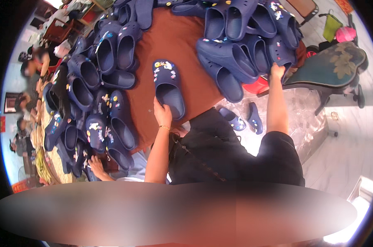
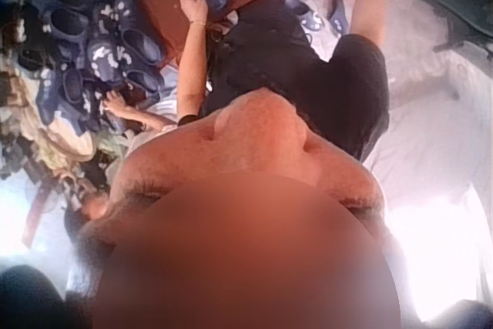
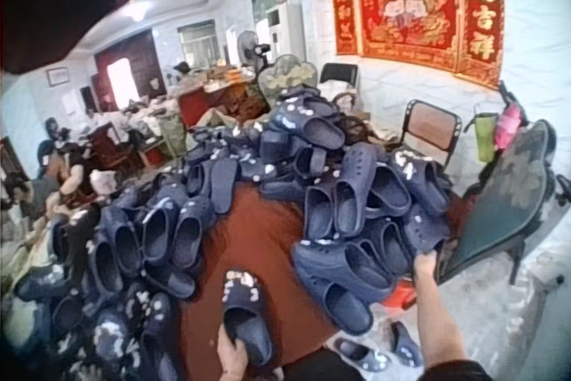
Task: Attaching decorative charms to the holes of blue clog shoes.
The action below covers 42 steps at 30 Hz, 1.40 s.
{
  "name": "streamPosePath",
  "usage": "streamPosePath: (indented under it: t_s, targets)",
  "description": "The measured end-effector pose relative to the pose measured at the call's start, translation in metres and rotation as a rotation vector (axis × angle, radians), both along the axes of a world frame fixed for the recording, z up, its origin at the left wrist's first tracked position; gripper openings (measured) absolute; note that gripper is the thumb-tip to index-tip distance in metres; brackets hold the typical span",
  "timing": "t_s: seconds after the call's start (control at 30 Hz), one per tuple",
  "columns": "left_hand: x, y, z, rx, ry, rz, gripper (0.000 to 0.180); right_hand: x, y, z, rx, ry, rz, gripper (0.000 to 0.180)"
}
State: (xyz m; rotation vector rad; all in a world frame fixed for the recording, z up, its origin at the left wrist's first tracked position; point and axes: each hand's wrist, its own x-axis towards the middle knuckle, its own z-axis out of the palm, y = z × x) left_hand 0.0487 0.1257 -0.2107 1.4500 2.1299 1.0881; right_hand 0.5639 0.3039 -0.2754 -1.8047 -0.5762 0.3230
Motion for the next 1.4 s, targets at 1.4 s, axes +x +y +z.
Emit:
streamPosePath:
  t_s: [1.4]
  targets:
    - [0.066,0.005,0.018,-0.244,-0.027,-0.121,0.029,-0.231,-0.064,0.125,-0.006,0.126,1.184,0.038]
